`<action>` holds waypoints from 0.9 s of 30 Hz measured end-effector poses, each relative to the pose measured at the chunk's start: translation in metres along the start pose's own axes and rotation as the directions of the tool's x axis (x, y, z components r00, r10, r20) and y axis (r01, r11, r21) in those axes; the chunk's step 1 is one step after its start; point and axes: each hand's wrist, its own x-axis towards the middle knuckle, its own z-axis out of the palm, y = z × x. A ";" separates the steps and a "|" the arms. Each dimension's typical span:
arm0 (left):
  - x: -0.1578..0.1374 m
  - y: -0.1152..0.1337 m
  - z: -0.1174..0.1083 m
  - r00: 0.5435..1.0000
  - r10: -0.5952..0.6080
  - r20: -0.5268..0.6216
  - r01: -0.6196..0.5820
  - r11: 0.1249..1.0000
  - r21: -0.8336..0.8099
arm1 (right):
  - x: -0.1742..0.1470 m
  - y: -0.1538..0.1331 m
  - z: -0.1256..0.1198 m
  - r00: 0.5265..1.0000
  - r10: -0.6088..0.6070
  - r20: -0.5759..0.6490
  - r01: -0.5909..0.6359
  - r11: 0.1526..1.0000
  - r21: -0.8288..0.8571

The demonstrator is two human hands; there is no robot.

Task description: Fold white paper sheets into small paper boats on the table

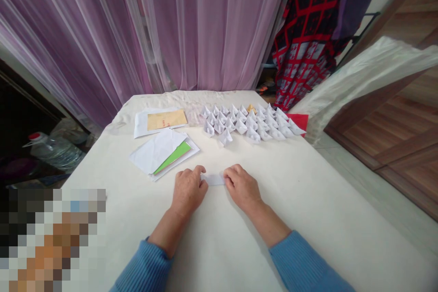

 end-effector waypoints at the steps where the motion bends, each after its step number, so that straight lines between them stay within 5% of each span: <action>1: 0.000 0.000 0.000 1.000 0.008 -0.005 -0.008 1.000 0.005 | 0.000 0.001 0.001 1.000 -0.023 -0.007 0.023 1.000 0.008; 16: -0.004 -0.002 0.006 0.997 0.004 -0.082 -0.005 1.000 -0.018 | -0.001 -0.014 0.006 0.998 0.045 -0.042 -0.043 0.998 0.054; 27: -0.004 -0.014 0.007 0.999 -0.009 -0.034 0.007 0.999 -0.037 | -0.005 0.010 0.007 0.994 0.104 0.014 -0.104 0.992 0.067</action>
